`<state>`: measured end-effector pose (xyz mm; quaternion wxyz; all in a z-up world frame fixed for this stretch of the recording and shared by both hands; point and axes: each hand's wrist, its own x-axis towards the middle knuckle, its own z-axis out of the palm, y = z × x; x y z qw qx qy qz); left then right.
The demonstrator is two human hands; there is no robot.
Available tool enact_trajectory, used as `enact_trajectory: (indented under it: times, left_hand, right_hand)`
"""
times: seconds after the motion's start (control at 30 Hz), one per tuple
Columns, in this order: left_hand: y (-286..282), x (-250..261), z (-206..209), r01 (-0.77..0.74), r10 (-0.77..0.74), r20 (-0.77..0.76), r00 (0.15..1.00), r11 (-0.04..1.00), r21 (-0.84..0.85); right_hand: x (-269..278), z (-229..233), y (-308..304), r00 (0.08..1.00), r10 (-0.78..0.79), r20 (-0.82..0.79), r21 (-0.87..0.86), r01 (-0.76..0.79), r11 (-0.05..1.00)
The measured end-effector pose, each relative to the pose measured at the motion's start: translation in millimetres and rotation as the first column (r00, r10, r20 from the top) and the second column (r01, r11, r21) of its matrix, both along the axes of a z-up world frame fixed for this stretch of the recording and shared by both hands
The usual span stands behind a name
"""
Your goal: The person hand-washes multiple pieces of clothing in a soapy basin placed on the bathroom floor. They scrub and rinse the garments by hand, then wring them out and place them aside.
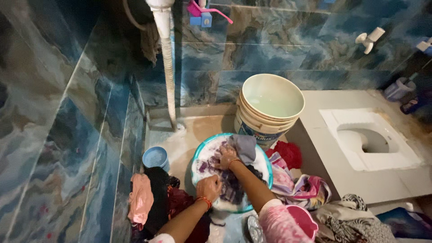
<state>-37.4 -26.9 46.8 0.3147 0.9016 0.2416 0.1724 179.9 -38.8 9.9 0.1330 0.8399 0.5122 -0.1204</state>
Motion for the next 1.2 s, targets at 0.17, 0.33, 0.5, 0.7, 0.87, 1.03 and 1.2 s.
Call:
enact_trajectory:
  times: [0.17,0.33,0.5,0.7,0.87,1.03,1.2]
  left_hand:
    - [-2.4,1.5,-4.0,-0.021,0.019,0.07,0.997,0.999,0.03]
    - [-1.7,3.1,-4.2,-0.014,0.014,0.02,1.0,0.999,0.036]
    - [-2.9,5.2,-3.8,-0.053,0.052,-0.027,0.998,0.998,-0.045]
    - [0.3,13.4,-31.6,-0.066,0.068,-0.102,0.992,0.997,0.026]
    - [7.9,18.6,-50.0,-0.066,0.079,-0.124,0.989,0.992,0.108]
    - [-1.1,16.4,-29.5,-0.05,0.055,-0.101,0.993,0.997,0.052]
    - [3.2,14.7,-32.8,-0.023,0.024,-0.007,1.0,0.996,0.084]
  right_hand:
    - [-2.5,-5.3,13.2,0.994,-0.091,0.053,-0.135,0.097,0.986]
    - [-14.5,-9.6,23.1,0.96,0.0,0.279,-0.351,0.102,0.931]
    - [-6.8,-1.7,17.1,0.999,-0.03,0.023,-0.092,0.033,0.995]
    - [-52.8,-18.4,41.5,0.996,-0.082,-0.035,-0.112,0.078,0.991]
    - [-53.8,-16.9,53.7,0.999,-0.02,-0.047,-0.109,0.015,0.994]
    - [-14.2,2.1,16.4,0.861,0.131,-0.492,0.115,-0.085,0.99]
    - [21.4,52.8,-114.8,0.975,0.152,-0.163,0.132,-0.131,0.983]
